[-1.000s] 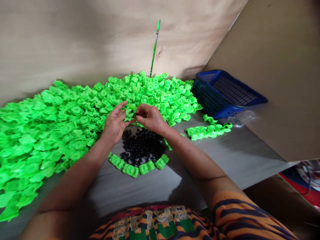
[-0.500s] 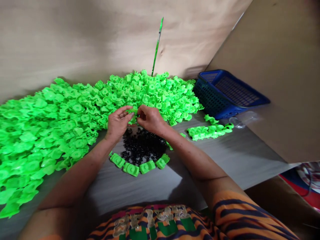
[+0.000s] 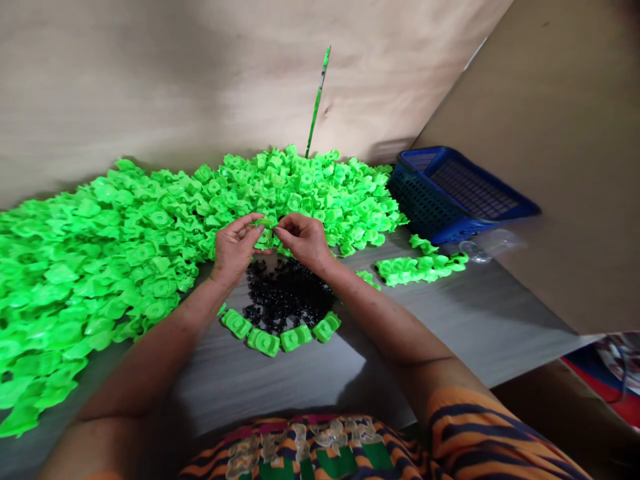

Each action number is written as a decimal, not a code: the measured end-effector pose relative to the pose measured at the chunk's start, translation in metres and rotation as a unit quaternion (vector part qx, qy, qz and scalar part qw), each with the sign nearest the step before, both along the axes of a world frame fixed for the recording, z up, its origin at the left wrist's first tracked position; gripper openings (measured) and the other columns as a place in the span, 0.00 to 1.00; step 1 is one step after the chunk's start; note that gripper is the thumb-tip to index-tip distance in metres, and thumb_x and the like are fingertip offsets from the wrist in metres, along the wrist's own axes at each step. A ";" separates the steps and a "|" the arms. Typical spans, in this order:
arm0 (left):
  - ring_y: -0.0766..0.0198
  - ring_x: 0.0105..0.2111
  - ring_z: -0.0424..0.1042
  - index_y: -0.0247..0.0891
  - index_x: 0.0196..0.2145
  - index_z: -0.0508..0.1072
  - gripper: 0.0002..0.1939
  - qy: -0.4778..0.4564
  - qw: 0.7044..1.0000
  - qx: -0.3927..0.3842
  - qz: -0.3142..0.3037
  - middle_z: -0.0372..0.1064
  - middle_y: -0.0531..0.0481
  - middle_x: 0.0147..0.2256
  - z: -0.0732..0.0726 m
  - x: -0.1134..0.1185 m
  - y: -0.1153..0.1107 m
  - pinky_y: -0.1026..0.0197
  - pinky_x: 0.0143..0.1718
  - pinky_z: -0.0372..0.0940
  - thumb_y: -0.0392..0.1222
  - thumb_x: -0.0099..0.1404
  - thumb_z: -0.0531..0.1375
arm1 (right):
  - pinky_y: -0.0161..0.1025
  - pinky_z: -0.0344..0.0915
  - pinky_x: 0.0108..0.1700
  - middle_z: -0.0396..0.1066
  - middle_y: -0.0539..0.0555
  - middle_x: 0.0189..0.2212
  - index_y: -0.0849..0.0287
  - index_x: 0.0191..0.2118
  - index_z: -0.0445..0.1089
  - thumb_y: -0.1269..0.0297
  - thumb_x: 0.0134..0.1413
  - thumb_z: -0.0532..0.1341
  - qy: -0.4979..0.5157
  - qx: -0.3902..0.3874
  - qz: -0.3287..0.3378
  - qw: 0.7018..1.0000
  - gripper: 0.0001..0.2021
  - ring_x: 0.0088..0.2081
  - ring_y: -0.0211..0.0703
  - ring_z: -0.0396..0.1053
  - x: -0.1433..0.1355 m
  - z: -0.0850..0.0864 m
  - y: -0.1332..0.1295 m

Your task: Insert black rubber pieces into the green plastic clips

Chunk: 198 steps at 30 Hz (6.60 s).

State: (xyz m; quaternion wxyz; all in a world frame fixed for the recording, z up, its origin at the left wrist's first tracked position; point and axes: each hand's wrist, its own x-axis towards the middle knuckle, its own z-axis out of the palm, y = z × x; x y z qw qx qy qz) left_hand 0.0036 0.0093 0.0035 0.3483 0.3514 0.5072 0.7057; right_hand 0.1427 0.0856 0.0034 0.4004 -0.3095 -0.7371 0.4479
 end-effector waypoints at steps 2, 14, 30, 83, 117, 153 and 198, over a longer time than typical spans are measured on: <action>0.65 0.25 0.70 0.39 0.40 0.84 0.20 -0.007 1.000 -0.001 -0.001 0.70 0.56 0.24 0.000 0.000 0.000 0.61 0.26 0.77 0.48 0.50 0.75 | 0.34 0.57 0.29 0.67 0.48 0.23 0.55 0.28 0.67 0.55 0.53 0.63 -0.004 -0.007 -0.003 1.000 0.10 0.27 0.37 0.63 0.000 -0.001 -0.001; 0.65 0.27 0.73 0.39 0.44 0.84 0.26 -0.055 0.998 -0.012 -0.034 0.70 0.57 0.27 0.003 0.005 -0.003 0.54 0.36 0.82 0.36 0.44 0.70 | 0.33 0.58 0.28 0.63 0.45 0.20 0.54 0.25 0.65 0.60 0.48 0.60 0.040 -0.051 -0.032 0.997 0.07 0.24 0.35 0.61 -0.006 0.001 -0.008; 0.69 0.26 0.69 0.38 0.40 0.84 0.24 -0.058 0.998 -0.007 -0.032 0.70 0.56 0.28 0.003 0.007 -0.002 0.65 0.28 0.74 0.37 0.41 0.71 | 0.34 0.57 0.29 0.62 0.44 0.20 0.55 0.25 0.64 0.62 0.52 0.61 0.061 0.026 -0.056 0.996 0.08 0.23 0.33 0.58 -0.005 0.003 -0.016; 0.69 0.24 0.67 0.36 0.37 0.85 0.23 -0.026 0.999 -0.015 -0.019 0.72 0.54 0.25 0.006 0.002 -0.005 0.66 0.24 0.69 0.48 0.43 0.78 | 0.40 0.66 0.45 0.69 0.52 0.33 0.53 0.31 0.61 0.63 0.64 0.59 0.049 0.156 -0.004 0.987 0.10 0.39 0.43 0.68 -0.006 -0.017 -0.002; 0.62 0.25 0.81 0.37 0.59 0.75 0.36 -0.060 0.995 -0.073 -0.038 0.67 0.61 0.26 0.006 -0.020 0.004 0.63 0.28 0.78 0.31 0.49 0.67 | 0.39 0.61 0.40 0.77 0.57 0.35 0.62 0.39 0.76 0.77 0.55 0.61 -0.350 0.278 0.158 0.880 0.09 0.38 0.46 0.70 -0.003 -0.014 -0.009; 0.71 0.21 0.65 0.37 0.56 0.79 0.35 -0.033 0.997 -0.065 -0.014 0.62 0.62 0.21 -0.004 -0.013 0.007 0.69 0.23 0.67 0.30 0.47 0.67 | 0.36 0.55 0.35 0.72 0.49 0.27 0.58 0.48 0.76 0.68 0.65 0.57 -0.171 0.185 0.087 0.964 0.12 0.28 0.40 0.65 -0.003 -0.019 -0.014; 0.62 0.26 0.79 0.36 0.60 0.73 0.39 -0.062 0.995 -0.055 -0.046 0.67 0.61 0.25 -0.001 -0.016 0.004 0.59 0.33 0.78 0.35 0.48 0.66 | 0.37 0.60 0.36 0.71 0.49 0.27 0.60 0.34 0.77 0.72 0.57 0.61 -0.115 0.128 0.110 0.979 0.07 0.30 0.38 0.65 0.015 0.012 0.006</action>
